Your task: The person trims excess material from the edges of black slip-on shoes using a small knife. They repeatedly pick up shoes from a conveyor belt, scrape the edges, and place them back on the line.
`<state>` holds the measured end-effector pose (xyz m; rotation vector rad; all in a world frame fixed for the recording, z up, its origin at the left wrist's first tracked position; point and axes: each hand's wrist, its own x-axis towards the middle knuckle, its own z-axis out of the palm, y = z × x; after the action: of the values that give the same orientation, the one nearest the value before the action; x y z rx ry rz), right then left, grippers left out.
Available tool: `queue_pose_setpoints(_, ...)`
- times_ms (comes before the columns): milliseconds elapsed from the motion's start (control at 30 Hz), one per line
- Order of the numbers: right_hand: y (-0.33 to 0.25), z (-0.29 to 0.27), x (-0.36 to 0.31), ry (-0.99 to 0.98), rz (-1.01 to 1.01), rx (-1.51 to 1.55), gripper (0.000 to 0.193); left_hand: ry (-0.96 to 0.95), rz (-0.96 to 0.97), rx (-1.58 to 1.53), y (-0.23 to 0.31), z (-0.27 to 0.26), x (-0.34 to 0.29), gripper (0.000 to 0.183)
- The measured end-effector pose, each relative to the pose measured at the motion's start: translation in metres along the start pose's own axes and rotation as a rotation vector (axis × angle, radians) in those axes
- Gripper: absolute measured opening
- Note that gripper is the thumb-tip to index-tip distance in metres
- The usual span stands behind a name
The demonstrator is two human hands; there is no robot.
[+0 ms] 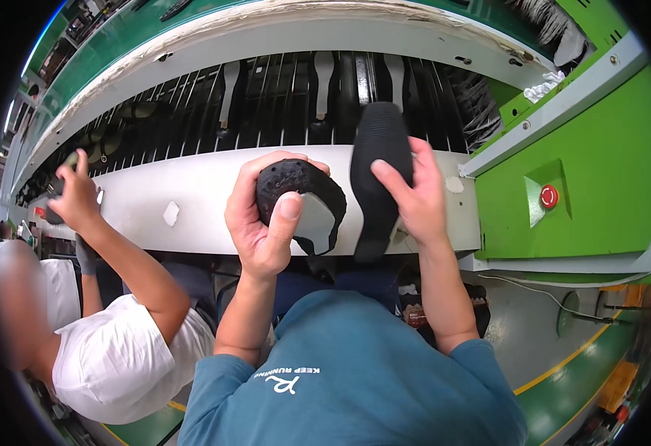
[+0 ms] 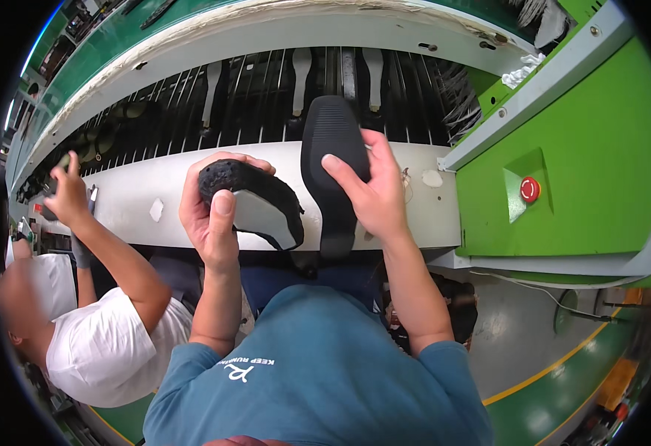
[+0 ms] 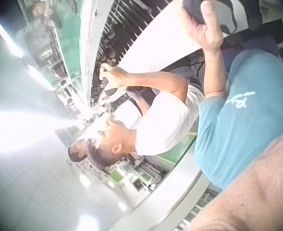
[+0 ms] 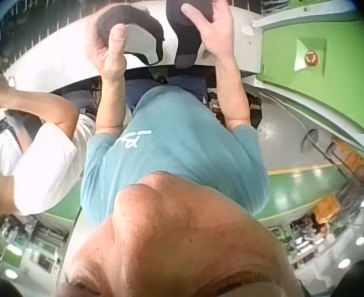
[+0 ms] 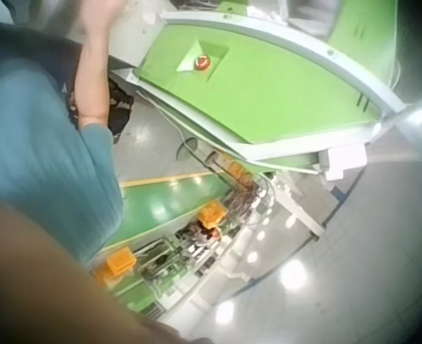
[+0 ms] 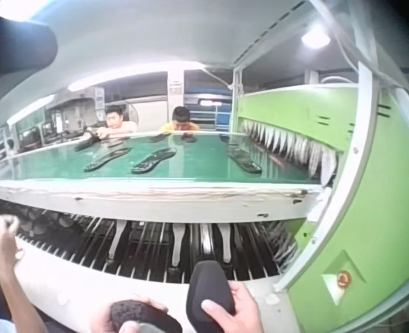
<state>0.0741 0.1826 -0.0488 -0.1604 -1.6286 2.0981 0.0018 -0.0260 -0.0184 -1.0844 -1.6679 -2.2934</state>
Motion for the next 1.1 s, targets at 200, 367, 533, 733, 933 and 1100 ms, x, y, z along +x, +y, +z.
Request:
queue_pose_setpoints(200, -0.057, 0.022, -0.048, -0.100, -0.023, 0.078, 0.023, -0.022, -0.025, -0.044, 0.006, -0.003, 0.009, 0.045)
queue_pose_setpoints(367, -0.061, 0.047, -0.058, -0.249, 0.088, 0.047, 0.020, -0.018, -0.065, -0.076, 0.016, -0.004, 0.001, 0.062)
queue_pose_setpoints(533, -0.045, 0.047, -0.054, -0.197, 0.039, -0.050, 0.018, -0.020, -0.080, -0.051, 0.014, -0.004, 0.004, 0.063)
queue_pose_setpoints(733, 0.000, 0.009, 0.005, 0.245, -0.116, -0.054, 0.022, 0.016, -0.054, -0.034, 0.003, -0.009, 0.008, 0.048)
queue_pose_setpoints(933, 0.046, -0.093, 0.006, 0.053, -0.173, -1.072, 0.046, 0.028, -0.028, 0.082, 0.008, -0.005, 0.004, 0.053)
queue_pose_setpoints(1100, 0.030, -0.154, -0.023, -0.501, -0.166, -1.424, 0.041, 0.038, -0.006, 0.085, 0.000, -0.001, 0.005, 0.056)
